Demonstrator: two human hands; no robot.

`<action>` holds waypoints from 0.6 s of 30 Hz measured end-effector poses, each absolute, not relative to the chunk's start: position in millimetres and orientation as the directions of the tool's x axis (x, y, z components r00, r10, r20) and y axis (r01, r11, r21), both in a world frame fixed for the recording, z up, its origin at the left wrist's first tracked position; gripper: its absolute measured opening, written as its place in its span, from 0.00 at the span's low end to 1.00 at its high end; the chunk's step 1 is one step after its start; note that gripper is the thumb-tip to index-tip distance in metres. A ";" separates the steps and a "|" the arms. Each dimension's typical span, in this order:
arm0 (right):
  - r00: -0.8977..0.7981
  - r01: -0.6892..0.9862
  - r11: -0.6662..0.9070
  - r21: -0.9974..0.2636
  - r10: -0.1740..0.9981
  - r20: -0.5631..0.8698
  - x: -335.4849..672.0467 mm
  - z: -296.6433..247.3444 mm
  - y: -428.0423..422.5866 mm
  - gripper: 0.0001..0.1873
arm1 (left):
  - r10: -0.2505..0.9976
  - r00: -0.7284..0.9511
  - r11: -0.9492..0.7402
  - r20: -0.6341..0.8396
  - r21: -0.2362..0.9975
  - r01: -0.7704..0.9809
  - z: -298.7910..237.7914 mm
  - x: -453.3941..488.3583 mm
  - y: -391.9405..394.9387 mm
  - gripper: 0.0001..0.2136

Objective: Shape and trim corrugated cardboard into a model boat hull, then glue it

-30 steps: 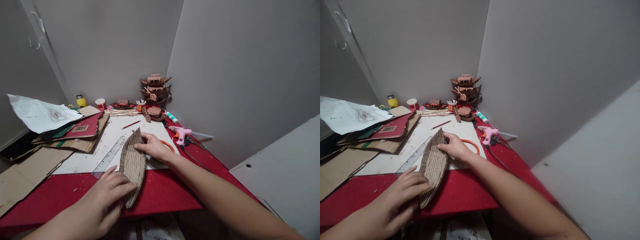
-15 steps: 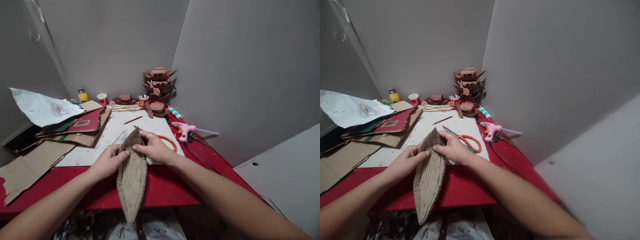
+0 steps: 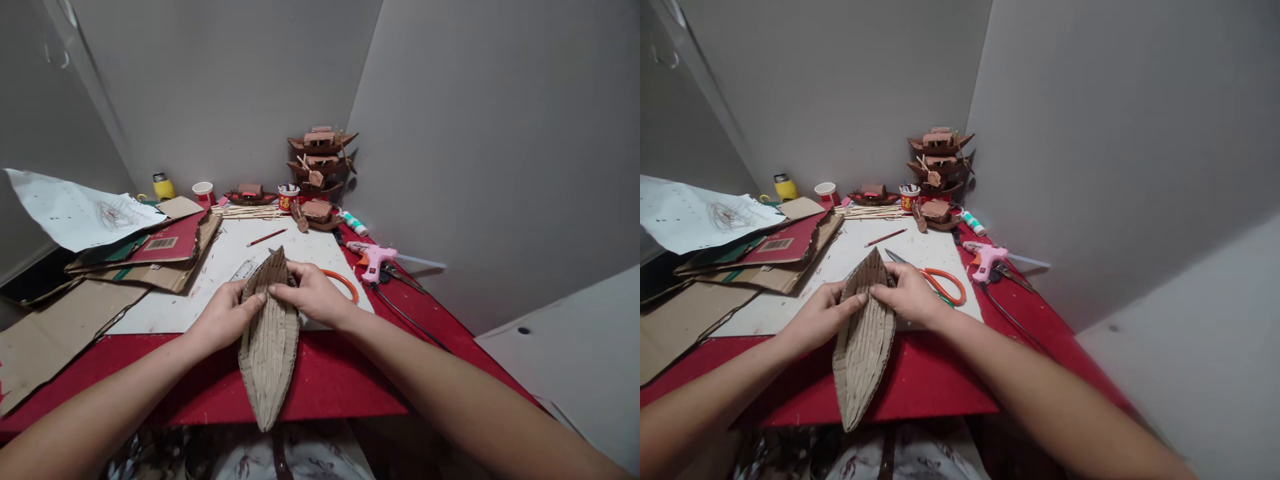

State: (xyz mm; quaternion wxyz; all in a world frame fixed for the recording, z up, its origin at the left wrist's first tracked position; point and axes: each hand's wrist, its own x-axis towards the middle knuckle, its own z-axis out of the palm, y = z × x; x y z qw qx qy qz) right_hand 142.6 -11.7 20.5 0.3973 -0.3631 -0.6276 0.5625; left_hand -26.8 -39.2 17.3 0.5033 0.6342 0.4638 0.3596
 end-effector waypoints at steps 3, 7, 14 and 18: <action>-0.396 0.002 0.150 -0.989 0.908 0.137 142.5 19.9 -12.1 0.11 | 0.954 0.298 -0.059 -0.003 0.979 0.197 16.6 -23.3 -36.3 0.08; -0.363 0.019 0.172 -0.985 0.919 0.154 141.5 17.2 -9.2 0.10 | 0.965 0.262 -0.044 -0.007 0.981 0.188 14.2 -20.0 -32.4 0.07; -0.314 0.100 0.295 -0.950 0.915 0.251 145.0 17.6 -2.4 0.13 | 0.936 0.323 0.127 -0.138 0.990 0.054 2.3 -25.3 -30.7 0.11; -0.202 0.142 0.405 -0.903 0.905 0.374 147.1 22.4 -1.9 0.12 | 0.929 0.328 0.136 -0.171 0.983 0.126 -2.8 -29.8 -30.3 0.12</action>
